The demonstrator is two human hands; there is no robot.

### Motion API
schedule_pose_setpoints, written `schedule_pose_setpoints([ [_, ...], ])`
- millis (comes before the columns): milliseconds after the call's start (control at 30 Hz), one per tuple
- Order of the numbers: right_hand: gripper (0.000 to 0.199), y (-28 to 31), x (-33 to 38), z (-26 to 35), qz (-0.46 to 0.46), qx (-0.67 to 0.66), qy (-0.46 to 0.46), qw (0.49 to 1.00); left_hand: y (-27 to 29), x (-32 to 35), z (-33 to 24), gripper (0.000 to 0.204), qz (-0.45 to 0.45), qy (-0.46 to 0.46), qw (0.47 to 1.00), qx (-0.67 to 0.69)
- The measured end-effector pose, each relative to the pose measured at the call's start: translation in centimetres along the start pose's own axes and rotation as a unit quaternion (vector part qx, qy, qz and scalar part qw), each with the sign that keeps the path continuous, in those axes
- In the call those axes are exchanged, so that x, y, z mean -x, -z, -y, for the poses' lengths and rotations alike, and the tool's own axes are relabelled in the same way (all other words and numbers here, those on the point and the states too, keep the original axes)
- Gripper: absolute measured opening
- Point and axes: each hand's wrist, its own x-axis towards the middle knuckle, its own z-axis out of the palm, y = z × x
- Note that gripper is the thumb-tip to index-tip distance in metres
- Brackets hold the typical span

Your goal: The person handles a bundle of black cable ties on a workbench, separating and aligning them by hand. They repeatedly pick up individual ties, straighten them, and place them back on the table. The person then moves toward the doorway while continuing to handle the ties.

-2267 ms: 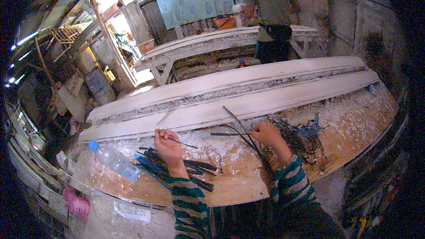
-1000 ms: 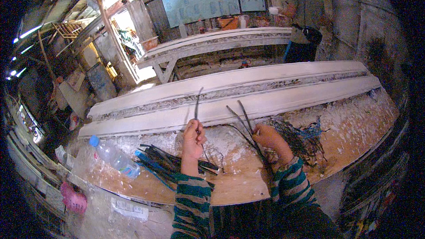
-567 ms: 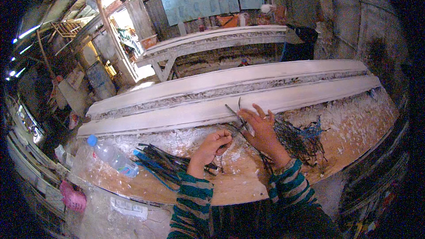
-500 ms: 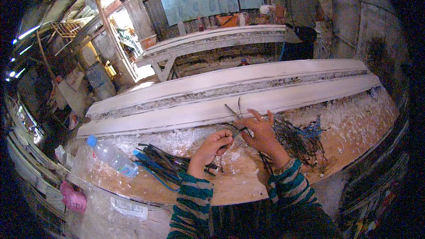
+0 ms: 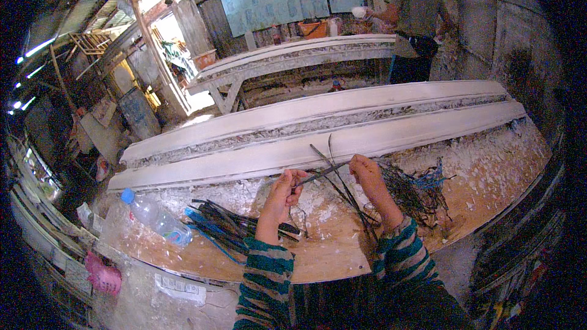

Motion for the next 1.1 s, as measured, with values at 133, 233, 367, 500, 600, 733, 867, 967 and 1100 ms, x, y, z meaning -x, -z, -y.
schedule_pose_setpoints([
  [133, 0.026, 0.8, -0.3, -0.2, 0.009, -0.019, -0.036, 0.999, -0.3, 0.3, -0.3, 0.044, -0.007, -0.018, 0.999, -0.046],
  [233, 0.024, 0.7, -0.5, -0.4, -0.056, -0.117, -0.010, 0.991, -0.5, 0.3, -0.3, 0.045, -0.026, -0.029, 0.996, -0.082],
  [367, 0.025, 1.8, -1.1, -0.1, -0.148, -0.175, -0.024, 0.973, 0.3, 0.1, -0.3, 0.045, -0.040, -0.032, 0.998, -0.047],
  [500, 0.024, 2.8, -1.2, 0.3, -0.197, -0.196, -0.017, 0.960, 1.5, -0.3, -0.3, 0.045, -0.090, -0.037, 0.995, 0.009],
  [600, 0.022, 2.8, -1.3, 0.3, -0.248, -0.255, -0.027, 0.934, 2.0, -0.5, -0.3, 0.045, -0.163, -0.072, 0.984, 0.012],
  [733, 0.022, 3.2, -1.4, 0.1, -0.305, -0.308, 0.021, 0.901, 2.7, -0.4, -0.8, 0.043, -0.188, -0.051, 0.981, 0.018],
  [867, 0.022, 4.2, -1.4, 0.4, -0.362, -0.399, 0.025, 0.842, 3.1, -0.5, -0.7, 0.042, -0.264, -0.056, 0.963, 0.002],
  [967, 0.021, 4.6, -1.2, 0.7, -0.364, -0.438, 0.032, 0.821, 3.8, -0.6, -0.9, 0.043, -0.297, -0.067, 0.952, -0.018],
  [1100, 0.020, 4.2, -1.4, 0.3, -0.387, -0.433, 0.001, 0.814, 3.8, -1.1, -0.4, 0.049, -0.283, -0.106, 0.946, -0.117],
])
